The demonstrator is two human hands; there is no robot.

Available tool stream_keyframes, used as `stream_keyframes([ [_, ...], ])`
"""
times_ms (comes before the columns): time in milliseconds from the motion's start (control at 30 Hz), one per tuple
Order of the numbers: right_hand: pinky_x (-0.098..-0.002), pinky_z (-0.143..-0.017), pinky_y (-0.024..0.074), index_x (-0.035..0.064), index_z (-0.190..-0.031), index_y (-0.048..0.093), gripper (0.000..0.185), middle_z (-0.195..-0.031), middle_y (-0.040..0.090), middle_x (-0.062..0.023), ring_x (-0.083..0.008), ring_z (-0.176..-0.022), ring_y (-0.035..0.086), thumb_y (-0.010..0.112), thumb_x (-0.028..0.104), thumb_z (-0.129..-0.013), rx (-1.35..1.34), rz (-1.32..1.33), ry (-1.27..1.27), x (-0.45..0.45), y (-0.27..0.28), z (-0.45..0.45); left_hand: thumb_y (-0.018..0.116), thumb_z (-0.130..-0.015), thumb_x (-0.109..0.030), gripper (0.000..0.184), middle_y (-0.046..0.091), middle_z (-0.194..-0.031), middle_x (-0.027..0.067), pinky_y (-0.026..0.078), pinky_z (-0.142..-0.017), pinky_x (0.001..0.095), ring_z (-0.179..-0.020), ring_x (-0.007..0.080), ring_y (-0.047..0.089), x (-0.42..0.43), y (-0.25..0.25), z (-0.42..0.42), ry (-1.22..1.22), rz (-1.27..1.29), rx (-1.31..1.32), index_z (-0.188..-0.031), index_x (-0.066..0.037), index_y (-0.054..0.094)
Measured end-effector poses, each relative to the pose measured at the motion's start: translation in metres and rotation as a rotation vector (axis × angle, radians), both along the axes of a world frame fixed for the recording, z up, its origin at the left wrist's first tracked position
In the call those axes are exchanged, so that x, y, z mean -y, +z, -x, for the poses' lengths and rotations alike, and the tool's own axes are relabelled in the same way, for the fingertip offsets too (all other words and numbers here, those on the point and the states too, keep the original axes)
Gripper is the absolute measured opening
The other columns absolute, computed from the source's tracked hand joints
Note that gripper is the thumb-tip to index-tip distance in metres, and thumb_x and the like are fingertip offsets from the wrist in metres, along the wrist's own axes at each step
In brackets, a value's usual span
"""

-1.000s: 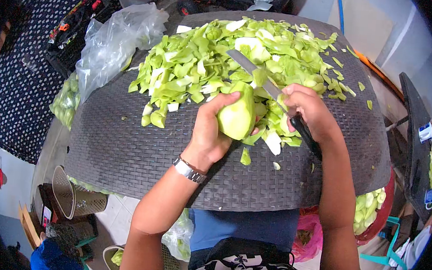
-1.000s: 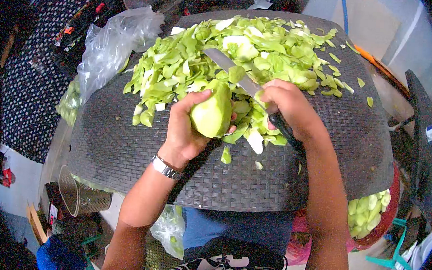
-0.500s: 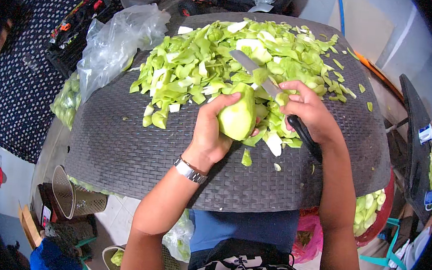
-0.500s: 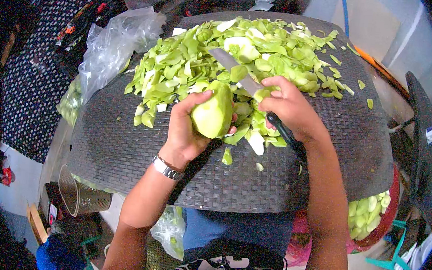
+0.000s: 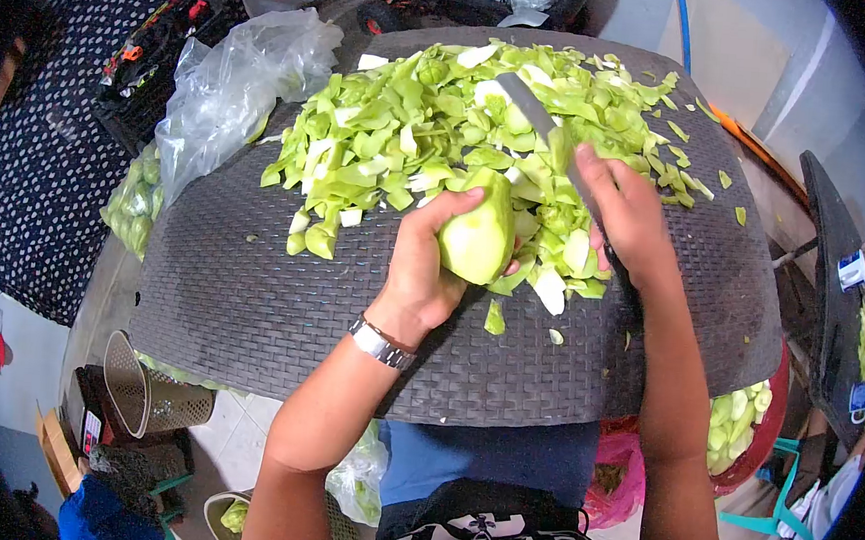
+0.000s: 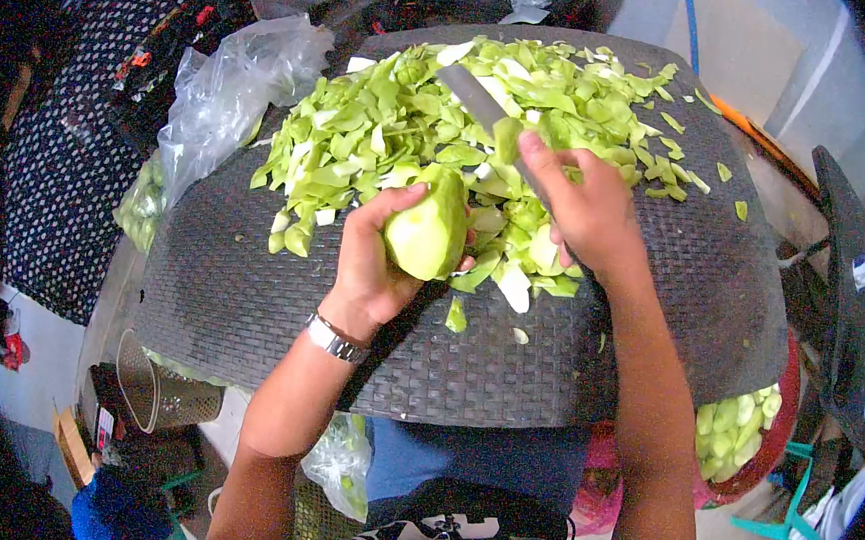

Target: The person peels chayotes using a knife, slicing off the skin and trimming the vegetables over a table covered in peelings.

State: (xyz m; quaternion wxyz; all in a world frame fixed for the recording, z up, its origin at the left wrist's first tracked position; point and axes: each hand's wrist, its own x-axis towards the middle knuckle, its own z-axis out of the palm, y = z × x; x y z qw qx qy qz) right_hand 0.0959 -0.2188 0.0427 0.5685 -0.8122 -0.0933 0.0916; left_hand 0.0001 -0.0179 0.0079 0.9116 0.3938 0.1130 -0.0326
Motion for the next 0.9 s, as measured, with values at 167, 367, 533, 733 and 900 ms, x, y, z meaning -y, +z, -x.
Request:
stream_keyframes([
  [167, -0.0297, -0.037, 0.037, 0.006, -0.054, 0.051, 0.066, -0.049, 0.048, 0.0003, -0.0092, -0.039, 0.048, 0.072, 0.056, -0.093, 0.378, 0.309, 0.014, 0.005, -0.015, -0.008, 0.059, -0.097, -0.032, 0.042, 0.071, -0.11, 0.0173, 0.059, -0.08, 0.0491, -0.094, 0.0324, 0.07, -0.001, -0.002, 0.0, -0.017, 0.012, 0.019, -0.123, 0.001, 0.061],
  [367, -0.0412, -0.047, 0.039, -0.0005, -0.054, 0.058, 0.067, -0.047, 0.05, -0.0098, -0.0218, -0.042, 0.048, 0.067, 0.049, -0.098, 0.467, 0.2, -0.075, 0.004, -0.021, -0.008, 0.059, -0.097, -0.033, 0.044, 0.071, -0.109, 0.0172, 0.059, -0.08, 0.0491, -0.094, 0.0324, 0.07, 0.002, 0.002, 0.001, -0.011, -0.005, -0.005, -0.125, 0.001, 0.061],
  [533, -0.0394, -0.049, 0.0425, -0.0012, -0.066, 0.063, 0.063, -0.052, 0.056, -0.0101, -0.0225, -0.045, 0.053, 0.059, 0.051, -0.102, 0.15, 0.013, -0.131, 0.005, -0.011, -0.006, 0.058, -0.098, -0.036, 0.046, 0.071, -0.109, 0.017, 0.059, -0.081, 0.0489, -0.095, 0.0331, 0.07, 0.002, 0.001, 0.0, 0.0, 0.023, -0.01, -0.125, 0.001, 0.061],
  [733, -0.0317, -0.054, 0.0458, -0.0005, -0.078, 0.067, 0.05, -0.063, 0.06, -0.0021, -0.0095, -0.058, 0.056, 0.077, 0.047, -0.091, 0.094, 0.122, 0.293, 0.008, -0.008, 0.0, 0.052, -0.102, -0.041, 0.048, 0.071, -0.114, 0.0163, 0.057, -0.085, 0.0464, -0.098, 0.0316, 0.07, 0.001, -0.001, -0.003, 0.041, 0.06, 0.002, -0.127, -0.002, 0.061],
  [900, -0.0365, -0.06, 0.0509, 0.0016, -0.097, 0.068, 0.039, -0.071, 0.065, -0.0101, -0.0205, -0.062, 0.063, 0.083, 0.036, -0.087, 0.49, 0.133, 0.307, -0.006, -0.006, 0.023, 0.046, -0.105, -0.043, 0.048, 0.07, -0.12, 0.0138, 0.057, -0.088, 0.0447, -0.105, 0.0277, 0.069, 0.002, 0.003, -0.003, 0.092, 0.07, 0.03, -0.13, -0.005, 0.06],
])
